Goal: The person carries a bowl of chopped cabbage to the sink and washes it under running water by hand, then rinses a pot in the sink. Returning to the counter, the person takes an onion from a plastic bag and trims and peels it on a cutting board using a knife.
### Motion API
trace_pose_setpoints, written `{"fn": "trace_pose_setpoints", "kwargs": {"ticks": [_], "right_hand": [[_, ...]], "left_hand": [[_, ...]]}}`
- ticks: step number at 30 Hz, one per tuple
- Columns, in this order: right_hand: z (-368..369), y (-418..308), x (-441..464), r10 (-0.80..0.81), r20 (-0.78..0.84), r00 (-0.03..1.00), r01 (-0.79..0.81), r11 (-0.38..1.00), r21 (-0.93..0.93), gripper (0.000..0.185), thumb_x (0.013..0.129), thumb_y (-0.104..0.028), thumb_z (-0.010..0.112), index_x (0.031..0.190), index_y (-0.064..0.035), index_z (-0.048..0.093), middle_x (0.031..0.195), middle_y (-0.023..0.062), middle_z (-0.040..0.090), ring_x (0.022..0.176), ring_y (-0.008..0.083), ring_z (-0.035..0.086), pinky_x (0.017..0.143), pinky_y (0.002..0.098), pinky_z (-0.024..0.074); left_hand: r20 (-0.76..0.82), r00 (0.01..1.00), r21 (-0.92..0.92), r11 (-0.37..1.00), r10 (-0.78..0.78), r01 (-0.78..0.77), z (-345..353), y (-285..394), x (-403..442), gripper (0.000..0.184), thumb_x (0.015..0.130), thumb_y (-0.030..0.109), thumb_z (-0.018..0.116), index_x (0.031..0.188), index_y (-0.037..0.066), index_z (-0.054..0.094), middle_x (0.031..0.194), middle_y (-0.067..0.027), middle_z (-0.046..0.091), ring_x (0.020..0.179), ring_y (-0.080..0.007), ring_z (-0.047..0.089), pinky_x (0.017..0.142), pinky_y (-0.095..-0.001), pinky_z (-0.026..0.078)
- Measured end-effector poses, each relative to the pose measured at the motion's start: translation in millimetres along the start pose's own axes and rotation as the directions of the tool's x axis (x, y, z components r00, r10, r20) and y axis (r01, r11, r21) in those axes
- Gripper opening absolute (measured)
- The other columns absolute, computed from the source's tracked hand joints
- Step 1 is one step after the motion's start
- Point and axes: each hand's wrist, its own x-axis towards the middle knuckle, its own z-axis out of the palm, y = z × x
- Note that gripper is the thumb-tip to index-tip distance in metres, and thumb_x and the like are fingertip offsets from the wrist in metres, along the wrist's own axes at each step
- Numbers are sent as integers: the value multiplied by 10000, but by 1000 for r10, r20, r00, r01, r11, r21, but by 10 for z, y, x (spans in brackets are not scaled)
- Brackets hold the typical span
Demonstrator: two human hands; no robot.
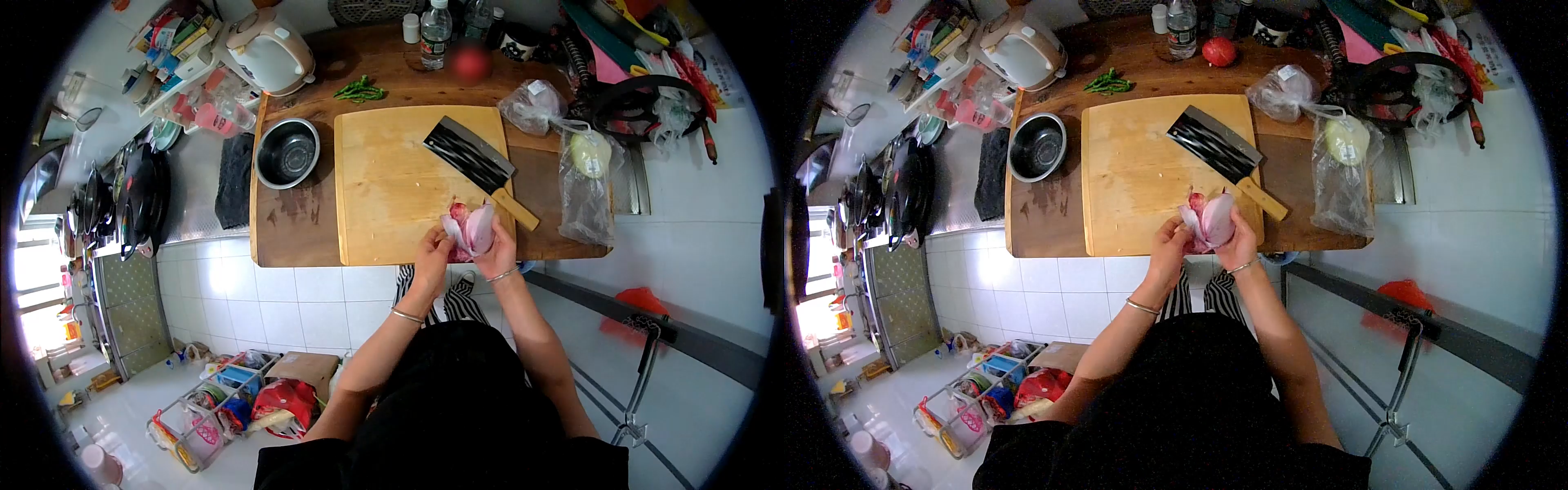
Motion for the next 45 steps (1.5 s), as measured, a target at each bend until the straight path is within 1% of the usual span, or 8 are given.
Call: {"fn": "trace_pose_setpoints", "kwargs": {"ticks": [3,5,8,12,15,21,23,45], "right_hand": [[77,-25,-1,-6,-54,999,1,995,-96,441,933,-339,449,1306,-103,447,1275,94,519,1174,243,496,994,437,385],[65,-54,19,-27,-64,998,15,982,-187,446,932,-327,461,1313,-94,443,1270,87,522,1147,234,518,975,410,406],[220,-124,-49,-51,-107,993,8,928,-372,436,927,-309,493,1296,-77,472,1215,71,555,1073,199,562,903,346,456],[236,-210,-6,-40,-256,966,-151,714,-684,385,899,-316,566,1192,-67,583,1003,30,627,884,111,598,692,256,501],[292,-239,2,-123,-89,988,7,624,-781,381,881,-328,595,1144,-54,615,877,4,621,798,86,569,624,242,472],[404,-439,-110,9,31,999,20,575,-818,412,861,-262,625,1189,-25,549,939,10,600,804,85,561,683,218,459],[421,-438,-158,7,85,996,62,622,-781,439,847,-214,640,1220,-25,511,986,24,595,831,93,563,700,225,467],[334,-443,-158,57,180,982,117,564,-817,386,790,-48,609,1149,38,500,1014,82,601,881,132,586,747,256,491]], "left_hand": [[-93,993,37,997,71,-67,-51,-35,-3,469,842,-17,517,1298,-21,407,1171,-134,540,1072,-209,534,881,-272,444],[127,808,752,475,576,-457,-112,26,-70,687,768,-29,587,1384,3,284,1396,-197,345,1266,-299,383,965,-326,405],[540,711,742,144,450,-655,-45,394,-167,825,699,-4,666,1408,29,246,1465,-214,211,1326,-372,278,1040,-386,340],[604,715,647,307,351,-698,26,465,-79,893,661,35,718,1412,27,234,1466,-211,207,1311,-398,284,1084,-415,273],[570,774,700,329,277,-634,54,553,57,945,620,86,764,1406,18,243,1440,-228,259,1296,-403,303,1067,-409,302],[627,748,733,161,218,-661,46,640,132,1045,564,217,831,1398,-8,244,1351,-250,382,1247,-381,384,1046,-395,313],[527,823,745,350,214,-568,73,628,164,1029,560,259,848,1373,-32,289,1284,-243,437,1187,-358,451,995,-392,373],[434,867,803,332,244,-495,-22,568,220,913,522,317,867,1240,-82,468,1028,-241,555,951,-345,576,842,-364,471]]}}
